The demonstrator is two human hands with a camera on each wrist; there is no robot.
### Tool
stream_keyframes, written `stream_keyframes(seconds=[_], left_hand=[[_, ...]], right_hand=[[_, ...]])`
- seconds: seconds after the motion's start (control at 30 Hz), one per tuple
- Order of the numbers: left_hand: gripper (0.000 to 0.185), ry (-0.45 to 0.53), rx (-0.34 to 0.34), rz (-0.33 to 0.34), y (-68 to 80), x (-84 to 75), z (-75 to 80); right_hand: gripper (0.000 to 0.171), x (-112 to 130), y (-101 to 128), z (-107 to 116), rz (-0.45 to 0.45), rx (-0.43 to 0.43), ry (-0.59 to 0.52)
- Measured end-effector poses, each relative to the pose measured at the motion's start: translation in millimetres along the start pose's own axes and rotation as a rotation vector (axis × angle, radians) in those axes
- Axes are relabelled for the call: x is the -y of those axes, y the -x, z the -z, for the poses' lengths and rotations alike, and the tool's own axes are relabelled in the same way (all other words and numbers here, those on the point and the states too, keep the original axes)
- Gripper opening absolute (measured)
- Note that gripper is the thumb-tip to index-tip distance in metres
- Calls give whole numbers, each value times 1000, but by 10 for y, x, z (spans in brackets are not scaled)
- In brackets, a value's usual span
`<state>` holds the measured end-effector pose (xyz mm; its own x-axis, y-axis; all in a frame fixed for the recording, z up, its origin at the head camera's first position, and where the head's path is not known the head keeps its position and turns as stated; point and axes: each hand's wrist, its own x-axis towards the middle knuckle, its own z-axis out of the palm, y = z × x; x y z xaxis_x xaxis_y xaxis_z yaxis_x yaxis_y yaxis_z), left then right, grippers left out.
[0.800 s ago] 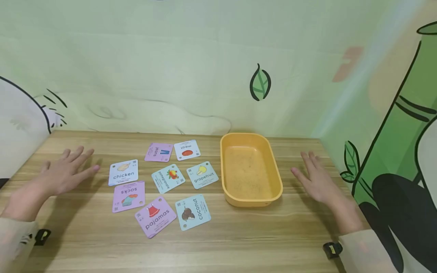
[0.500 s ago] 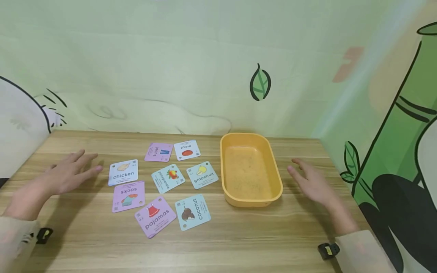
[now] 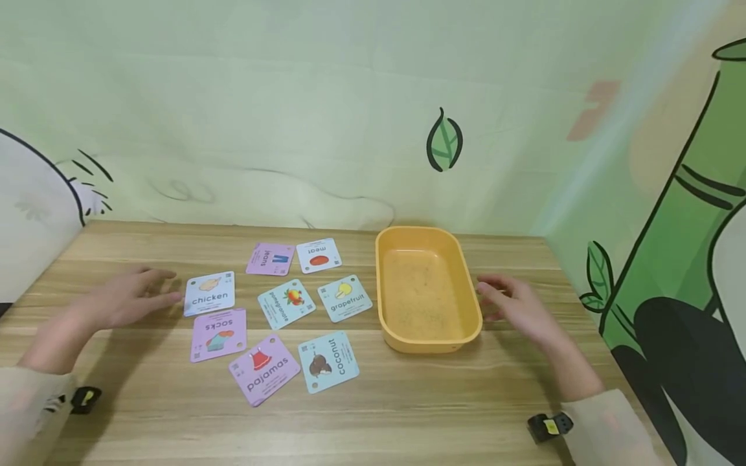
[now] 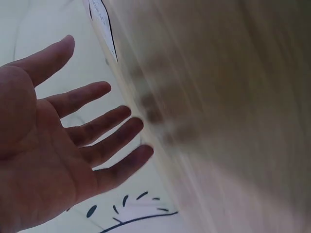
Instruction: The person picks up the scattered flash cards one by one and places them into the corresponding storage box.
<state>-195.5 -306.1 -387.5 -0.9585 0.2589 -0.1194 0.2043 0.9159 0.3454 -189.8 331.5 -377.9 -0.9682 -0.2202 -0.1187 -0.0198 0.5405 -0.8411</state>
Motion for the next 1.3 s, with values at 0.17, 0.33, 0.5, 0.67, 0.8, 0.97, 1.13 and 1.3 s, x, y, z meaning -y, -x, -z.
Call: stream_keyframes(seconds=[0.17, 0.33, 0.5, 0.67, 0.8, 0.97, 1.13, 1.3], left_hand=[[66, 57, -2, 2, -49, -72, 0], [66, 91, -7, -4, -110, -139, -2], [66, 111, 5, 6, -174, -184, -27], [68, 108, 21, 27, -230, -219, -44], [69, 82, 40, 42, -250, -227, -57], [68, 76, 74, 82, -261, -224, -64], [67, 77, 83, 97, -284, -224, -60], [65, 77, 95, 105, -299, -231, -46]], right_hand=[[61, 40, -30, -20, -21, 57, -64], [59, 77, -42, -43, -37, 65, -95], [58, 70, -58, -55, -56, 65, -142], [58, 54, -65, -61, -60, 73, -167], [58, 41, -67, -72, -64, 71, -191], [58, 17, -75, -79, -67, 69, -212], [58, 0, -79, -84, -66, 65, -221], [57, 1, -77, -93, -60, 57, -231]])
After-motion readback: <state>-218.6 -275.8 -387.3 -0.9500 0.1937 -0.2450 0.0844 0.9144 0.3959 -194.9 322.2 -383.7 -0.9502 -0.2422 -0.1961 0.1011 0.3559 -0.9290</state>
